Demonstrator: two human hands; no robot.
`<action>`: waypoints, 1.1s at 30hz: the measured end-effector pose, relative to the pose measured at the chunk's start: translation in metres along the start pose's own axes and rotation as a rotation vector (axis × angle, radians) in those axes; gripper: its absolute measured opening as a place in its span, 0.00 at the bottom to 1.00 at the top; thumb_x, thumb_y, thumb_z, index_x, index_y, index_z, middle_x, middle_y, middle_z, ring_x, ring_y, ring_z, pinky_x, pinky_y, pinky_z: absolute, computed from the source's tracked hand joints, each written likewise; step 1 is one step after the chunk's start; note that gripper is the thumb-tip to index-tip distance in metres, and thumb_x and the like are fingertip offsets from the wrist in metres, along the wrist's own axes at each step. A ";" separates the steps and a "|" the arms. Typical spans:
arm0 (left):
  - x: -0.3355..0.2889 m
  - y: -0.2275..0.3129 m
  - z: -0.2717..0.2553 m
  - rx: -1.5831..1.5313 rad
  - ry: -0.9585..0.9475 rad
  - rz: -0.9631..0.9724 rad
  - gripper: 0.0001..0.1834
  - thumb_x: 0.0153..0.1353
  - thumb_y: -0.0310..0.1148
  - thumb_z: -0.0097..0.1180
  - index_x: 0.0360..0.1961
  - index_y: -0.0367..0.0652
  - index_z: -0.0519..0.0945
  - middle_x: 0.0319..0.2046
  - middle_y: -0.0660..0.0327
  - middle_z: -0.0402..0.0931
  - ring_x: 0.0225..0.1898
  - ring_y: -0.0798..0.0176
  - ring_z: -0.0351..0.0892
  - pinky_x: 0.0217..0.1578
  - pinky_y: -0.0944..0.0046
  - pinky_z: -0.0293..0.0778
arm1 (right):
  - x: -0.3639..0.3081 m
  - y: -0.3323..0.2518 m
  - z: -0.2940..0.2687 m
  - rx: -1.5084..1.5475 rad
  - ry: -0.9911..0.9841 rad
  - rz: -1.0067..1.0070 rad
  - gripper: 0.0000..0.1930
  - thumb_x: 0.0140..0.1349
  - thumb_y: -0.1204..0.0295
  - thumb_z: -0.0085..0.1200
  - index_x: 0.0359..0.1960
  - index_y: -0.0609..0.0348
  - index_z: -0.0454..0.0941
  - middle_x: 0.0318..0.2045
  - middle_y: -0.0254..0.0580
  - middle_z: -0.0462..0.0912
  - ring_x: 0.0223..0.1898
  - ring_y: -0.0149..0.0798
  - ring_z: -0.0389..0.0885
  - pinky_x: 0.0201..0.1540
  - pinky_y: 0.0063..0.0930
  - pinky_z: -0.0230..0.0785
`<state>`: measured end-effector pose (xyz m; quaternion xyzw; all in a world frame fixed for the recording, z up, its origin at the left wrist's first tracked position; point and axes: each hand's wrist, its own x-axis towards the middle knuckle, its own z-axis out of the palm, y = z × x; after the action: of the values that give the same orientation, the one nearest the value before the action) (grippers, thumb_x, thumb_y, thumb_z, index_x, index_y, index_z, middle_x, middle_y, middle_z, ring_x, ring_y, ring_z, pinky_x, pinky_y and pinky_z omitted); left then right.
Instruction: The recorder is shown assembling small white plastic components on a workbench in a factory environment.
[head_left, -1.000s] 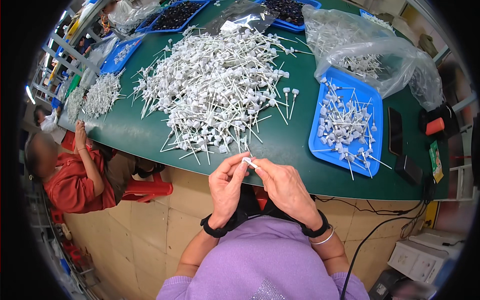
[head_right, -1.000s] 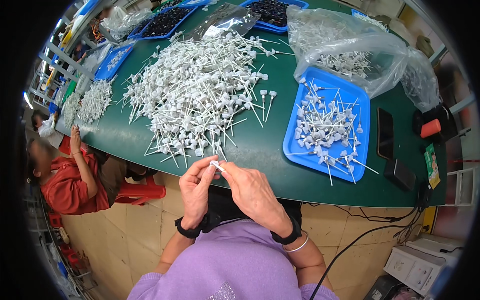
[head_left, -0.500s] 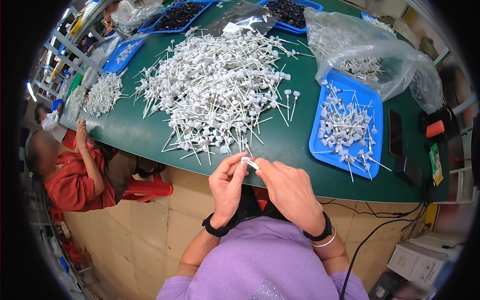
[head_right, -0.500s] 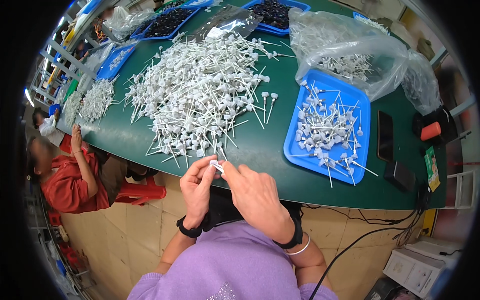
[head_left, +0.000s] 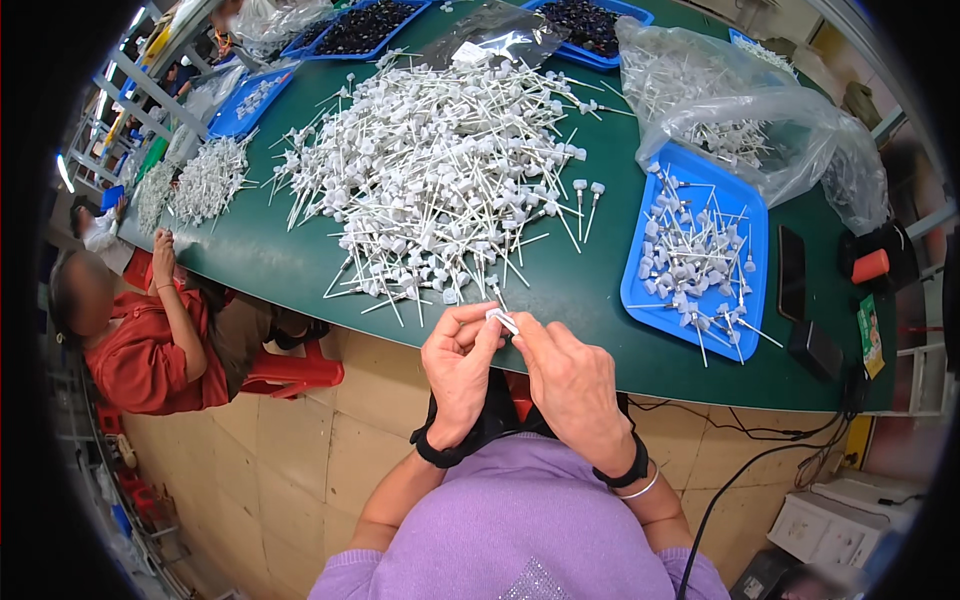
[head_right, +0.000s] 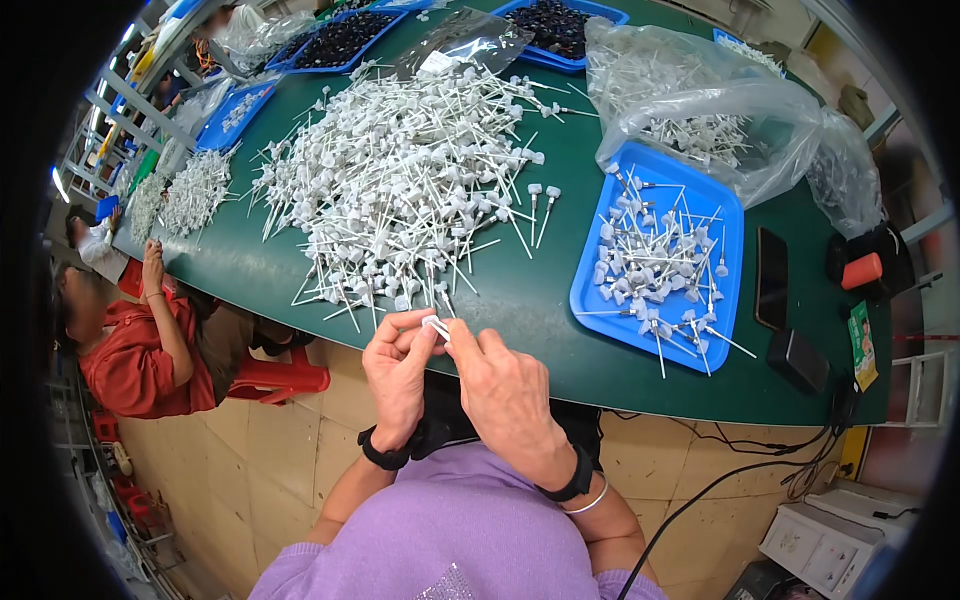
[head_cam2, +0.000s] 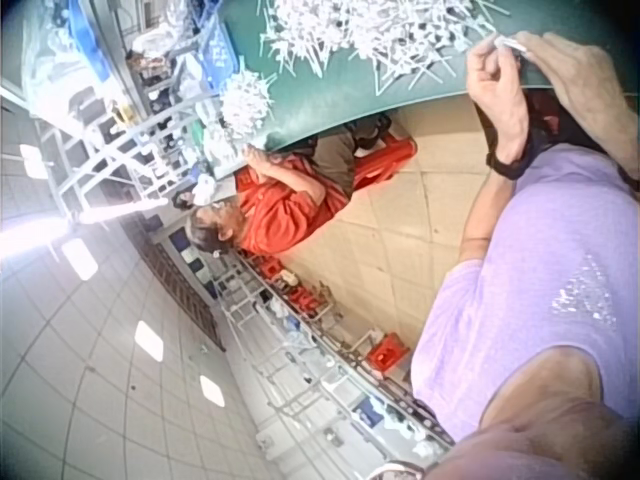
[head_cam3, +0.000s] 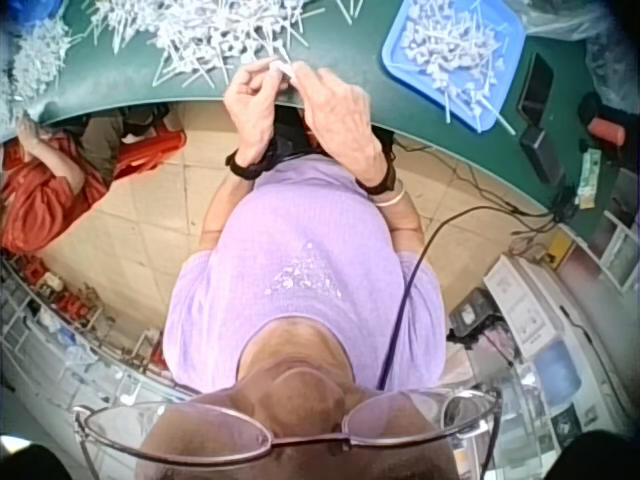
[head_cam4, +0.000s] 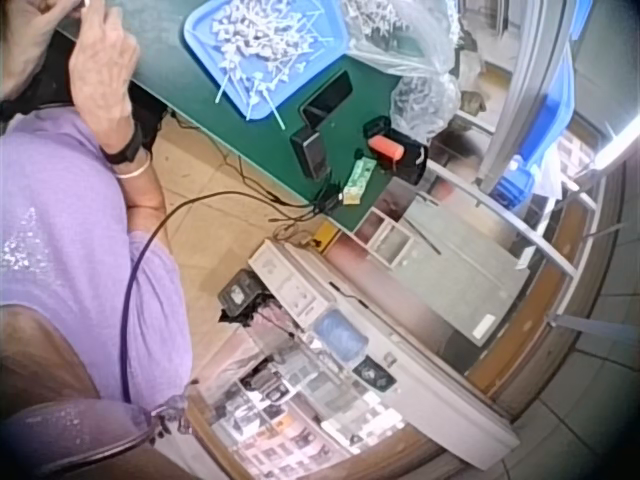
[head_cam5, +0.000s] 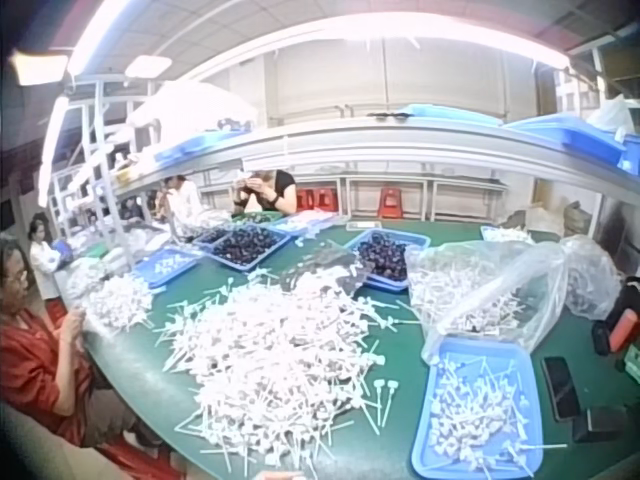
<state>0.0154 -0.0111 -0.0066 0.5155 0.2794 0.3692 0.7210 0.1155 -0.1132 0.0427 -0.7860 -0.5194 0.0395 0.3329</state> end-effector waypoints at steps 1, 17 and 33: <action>0.000 -0.001 0.002 -0.003 0.007 0.001 0.11 0.68 0.21 0.57 0.50 0.33 0.78 0.39 0.57 0.86 0.39 0.74 0.82 0.39 0.75 0.76 | 0.000 -0.001 0.000 -0.006 0.000 0.004 0.12 0.65 0.75 0.54 0.50 0.52 0.75 0.25 0.43 0.76 0.21 0.50 0.82 0.22 0.41 0.73; -0.003 -0.003 0.010 0.028 0.043 0.009 0.11 0.67 0.20 0.59 0.49 0.33 0.78 0.38 0.59 0.86 0.37 0.78 0.79 0.37 0.77 0.73 | -0.002 0.002 0.004 -0.077 0.003 0.017 0.14 0.62 0.78 0.53 0.49 0.54 0.74 0.27 0.43 0.76 0.23 0.48 0.83 0.23 0.40 0.75; -0.002 -0.006 0.007 0.068 0.028 0.032 0.10 0.67 0.21 0.58 0.49 0.33 0.77 0.39 0.56 0.85 0.40 0.74 0.81 0.42 0.74 0.75 | 0.000 0.005 0.002 -0.060 -0.026 0.012 0.16 0.61 0.79 0.53 0.51 0.54 0.74 0.27 0.44 0.78 0.24 0.51 0.83 0.24 0.41 0.75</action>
<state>0.0211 -0.0173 -0.0105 0.5390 0.2937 0.3781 0.6930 0.1185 -0.1137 0.0379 -0.7981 -0.5200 0.0361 0.3021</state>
